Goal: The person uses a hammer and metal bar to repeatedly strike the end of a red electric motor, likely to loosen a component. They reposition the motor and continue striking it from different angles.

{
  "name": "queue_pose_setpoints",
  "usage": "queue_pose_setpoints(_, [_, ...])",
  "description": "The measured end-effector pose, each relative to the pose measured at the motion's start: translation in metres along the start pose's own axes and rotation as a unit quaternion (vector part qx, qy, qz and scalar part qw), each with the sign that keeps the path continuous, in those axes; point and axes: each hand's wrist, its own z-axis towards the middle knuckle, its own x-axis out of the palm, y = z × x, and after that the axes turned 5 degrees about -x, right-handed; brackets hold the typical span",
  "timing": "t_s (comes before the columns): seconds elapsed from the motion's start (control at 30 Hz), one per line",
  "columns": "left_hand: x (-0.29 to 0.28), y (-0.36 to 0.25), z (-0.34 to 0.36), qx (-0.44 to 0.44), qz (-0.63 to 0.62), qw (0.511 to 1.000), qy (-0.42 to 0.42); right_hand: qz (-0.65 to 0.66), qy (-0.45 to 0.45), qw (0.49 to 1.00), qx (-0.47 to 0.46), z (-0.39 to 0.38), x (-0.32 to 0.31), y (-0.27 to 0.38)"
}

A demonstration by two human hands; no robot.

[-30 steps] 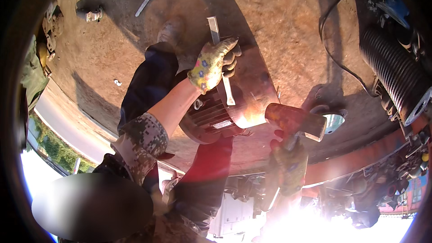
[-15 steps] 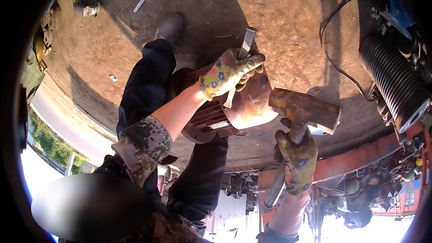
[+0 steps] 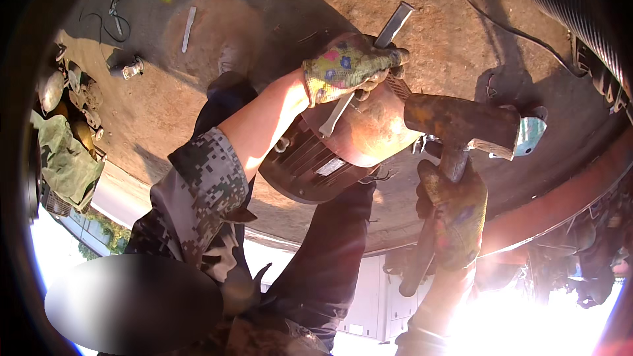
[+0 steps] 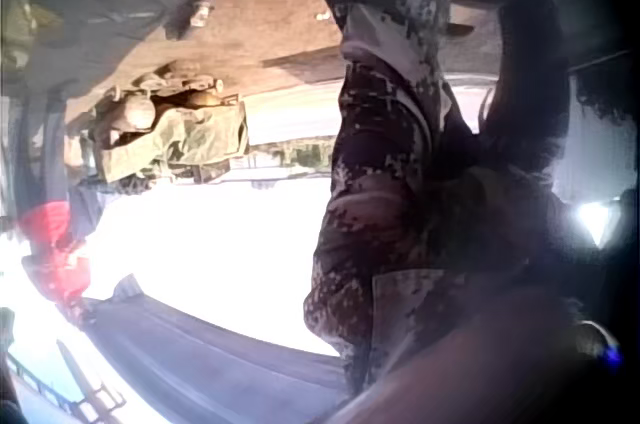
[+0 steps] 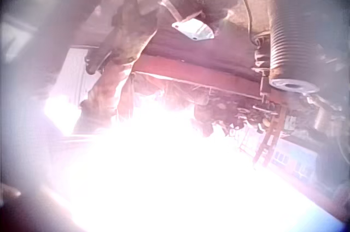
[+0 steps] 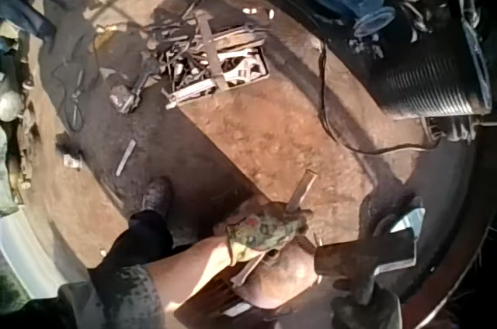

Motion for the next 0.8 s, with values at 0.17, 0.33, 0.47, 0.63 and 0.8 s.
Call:
queue_pose_setpoints(0.17, [0.010,0.007,0.027,-0.029,0.065,0.997,-0.041,0.059,-0.005,0.998,-0.031,0.007,-0.024,-0.027])
queue_pose_setpoints(0.33, [0.014,0.008,0.030,-0.098,-0.062,0.993,-0.035,0.095,0.011,0.995,-0.030,0.014,-0.043,-0.064])
queue_pose_setpoints(0.47, [0.025,0.008,0.030,-0.087,0.009,0.996,-0.017,0.137,0.015,0.990,-0.035,0.022,-0.040,-0.092])
queue_pose_setpoints(0.63, [0.036,-0.004,0.034,-0.117,0.160,0.980,-0.028,0.159,0.048,0.986,-0.016,0.024,-0.042,-0.113])
queue_pose_setpoints(0.8, [0.044,-0.006,0.026,-0.099,0.125,0.983,-0.092,0.182,0.054,0.981,-0.025,0.022,-0.043,-0.127])
